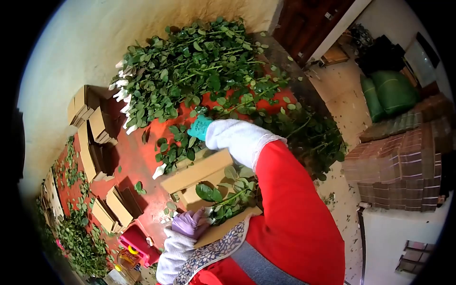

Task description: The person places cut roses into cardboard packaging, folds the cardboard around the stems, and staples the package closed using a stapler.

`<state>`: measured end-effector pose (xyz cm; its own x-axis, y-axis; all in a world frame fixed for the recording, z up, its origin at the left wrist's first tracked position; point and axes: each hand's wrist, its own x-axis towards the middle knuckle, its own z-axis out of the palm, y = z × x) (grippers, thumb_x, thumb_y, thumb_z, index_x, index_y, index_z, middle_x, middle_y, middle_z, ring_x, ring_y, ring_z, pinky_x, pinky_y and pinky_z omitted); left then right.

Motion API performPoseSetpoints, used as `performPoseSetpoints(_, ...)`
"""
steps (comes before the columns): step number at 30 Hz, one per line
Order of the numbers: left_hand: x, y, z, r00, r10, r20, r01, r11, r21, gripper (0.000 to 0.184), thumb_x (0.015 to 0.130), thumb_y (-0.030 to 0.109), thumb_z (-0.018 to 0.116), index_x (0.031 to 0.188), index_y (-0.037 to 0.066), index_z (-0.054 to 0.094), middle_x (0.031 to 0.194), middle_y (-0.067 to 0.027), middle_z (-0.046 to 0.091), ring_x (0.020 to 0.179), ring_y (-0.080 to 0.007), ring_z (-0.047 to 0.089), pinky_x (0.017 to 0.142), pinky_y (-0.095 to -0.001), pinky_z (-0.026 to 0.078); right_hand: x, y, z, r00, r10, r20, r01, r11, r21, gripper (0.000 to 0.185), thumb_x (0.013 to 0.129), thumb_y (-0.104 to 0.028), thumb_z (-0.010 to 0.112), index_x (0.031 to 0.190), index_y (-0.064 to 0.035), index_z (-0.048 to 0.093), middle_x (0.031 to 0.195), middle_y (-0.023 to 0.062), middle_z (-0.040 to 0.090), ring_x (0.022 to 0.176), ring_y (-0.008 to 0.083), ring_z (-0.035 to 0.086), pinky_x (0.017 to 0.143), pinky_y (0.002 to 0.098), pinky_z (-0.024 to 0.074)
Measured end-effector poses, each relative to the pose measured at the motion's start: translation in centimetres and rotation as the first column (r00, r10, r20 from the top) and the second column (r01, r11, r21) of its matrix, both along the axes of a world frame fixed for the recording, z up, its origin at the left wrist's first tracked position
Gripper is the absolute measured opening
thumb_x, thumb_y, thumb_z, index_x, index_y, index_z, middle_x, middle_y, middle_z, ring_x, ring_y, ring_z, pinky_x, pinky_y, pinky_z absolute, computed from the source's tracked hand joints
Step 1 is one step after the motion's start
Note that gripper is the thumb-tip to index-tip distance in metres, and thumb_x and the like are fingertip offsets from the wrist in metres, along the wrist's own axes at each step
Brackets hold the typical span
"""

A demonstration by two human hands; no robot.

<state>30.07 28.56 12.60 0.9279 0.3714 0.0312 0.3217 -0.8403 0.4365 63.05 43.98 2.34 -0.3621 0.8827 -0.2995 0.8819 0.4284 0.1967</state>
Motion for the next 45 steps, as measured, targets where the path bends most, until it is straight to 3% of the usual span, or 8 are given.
performPoseSetpoints(10, -0.1, -0.1, -0.4, 0.997, -0.001, 0.079, 0.012, 0.991, -0.132, 0.055, 0.07, 0.024, 0.079, 0.118, 0.01, 0.057, 0.082, -0.0116, 0.065, 0.069, -0.0321, 0.064, 0.058, -0.0425, 0.051, 4.0, -2.4, -8.0, 0.8, 0.161, -0.578, 0.101, 0.914, 0.394, 0.04, 0.079, -0.015, 0.06, 0.119, -0.0196, 0.058, 0.104, 0.0119, 0.06, 0.096, 0.0316, 0.059, 0.083, 0.0422, 0.0481)
performPoseSetpoints(21, 1.6, -0.4, 3.1, 1.0, 0.002, -0.023, -0.007, 0.975, -0.224, 0.051, 0.07, 0.012, 0.08, 0.116, 0.008, 0.057, 0.085, -0.0154, 0.068, 0.073, -0.0325, 0.068, 0.063, -0.0424, 0.053, 3.1, -1.3, 3.4, 0.927, -0.296, -0.231, 0.279, 0.955, -0.105, 0.041, 0.075, -0.014, 0.064, 0.115, -0.018, 0.061, 0.101, 0.0121, 0.061, 0.093, 0.0317, 0.059, 0.081, 0.0427, 0.0491)
performPoseSetpoints(27, 1.0, 0.5, 2.0, 0.999, -0.042, 0.019, 0.045, 0.968, -0.246, 0.058, 0.074, 0.028, 0.078, 0.122, 0.004, 0.055, 0.094, -0.0131, 0.068, 0.081, -0.0321, 0.067, 0.071, -0.0425, 0.055, 7.9, -8.5, 12.9, 0.789, -0.054, -0.611, 0.282, 0.917, 0.283, 0.047, 0.071, -0.011, 0.07, 0.117, -0.0142, 0.063, 0.101, 0.0119, 0.063, 0.092, 0.0327, 0.061, 0.08, 0.0443, 0.0505)
performPoseSetpoints(29, -0.9, 2.2, -4.2, 0.959, 0.145, -0.242, -0.28, 0.386, -0.879, 0.059, 0.076, 0.029, 0.076, 0.125, 0.006, 0.053, 0.094, -0.0124, 0.067, 0.079, -0.0322, 0.066, 0.07, -0.0425, 0.054, 9.2, -11.0, 15.5, 0.712, 0.055, -0.7, 0.286, 0.888, 0.36, 0.039, 0.079, -0.022, 0.069, 0.115, -0.0097, 0.063, 0.104, 0.0144, 0.063, 0.1, 0.0356, 0.06, 0.083, 0.0448, 0.0492)
performPoseSetpoints(31, -0.6, 0.9, -2.5, 0.981, 0.118, -0.157, -0.194, 0.701, -0.687, 0.059, 0.077, 0.03, 0.075, 0.126, 0.007, 0.053, 0.096, -0.0123, 0.067, 0.08, -0.0322, 0.066, 0.07, -0.0426, 0.054, 7.9, -14.0, 19.8, 0.748, 0.112, -0.654, 0.317, 0.805, 0.501, 0.043, 0.076, -0.027, 0.076, 0.113, -0.0071, 0.065, 0.097, 0.0145, 0.063, 0.09, 0.0357, 0.062, 0.077, 0.0437, 0.0501)
performPoseSetpoints(33, -0.1, 0.1, -0.6, 0.994, 0.047, -0.101, -0.067, 0.976, -0.208, 0.059, 0.077, 0.031, 0.074, 0.127, 0.008, 0.052, 0.097, -0.0121, 0.066, 0.081, -0.0323, 0.066, 0.071, -0.0427, 0.054, 6.9, -16.2, 24.9, 0.781, 0.103, -0.616, 0.159, 0.921, 0.357, 0.036, 0.078, -0.019, 0.075, 0.11, -0.0062, 0.066, 0.1, 0.0142, 0.065, 0.089, 0.0336, 0.063, 0.075, 0.042, 0.05)
performPoseSetpoints(40, -0.2, -1.0, -1.4, 0.977, 0.141, -0.161, -0.145, 0.989, -0.014, 0.058, 0.079, 0.034, 0.071, 0.13, 0.012, 0.051, 0.103, -0.0116, 0.065, 0.084, -0.0326, 0.066, 0.072, -0.043, 0.054, 7.0, -22.7, 23.2, 0.593, -0.283, -0.754, 0.064, 0.95, -0.306, 0.02, 0.084, -0.017, 0.072, 0.1, -0.006, 0.071, 0.082, 0.013, 0.069, 0.076, 0.0261, 0.067, 0.066, 0.0363, 0.0512)
performPoseSetpoints(45, 0.2, -1.5, -3.8, 0.949, 0.178, -0.259, -0.16, 0.983, 0.088, 0.058, 0.081, 0.037, 0.068, 0.132, 0.015, 0.05, 0.107, -0.0112, 0.063, 0.086, -0.0328, 0.065, 0.073, -0.0433, 0.054, 3.6, -20.3, 21.5, 0.517, -0.853, -0.067, 0.379, 0.298, -0.876, 0.028, 0.092, -0.028, 0.064, 0.11, -0.0075, 0.07, 0.091, 0.0022, 0.07, 0.077, 0.0149, 0.063, 0.067, 0.0319, 0.0506)
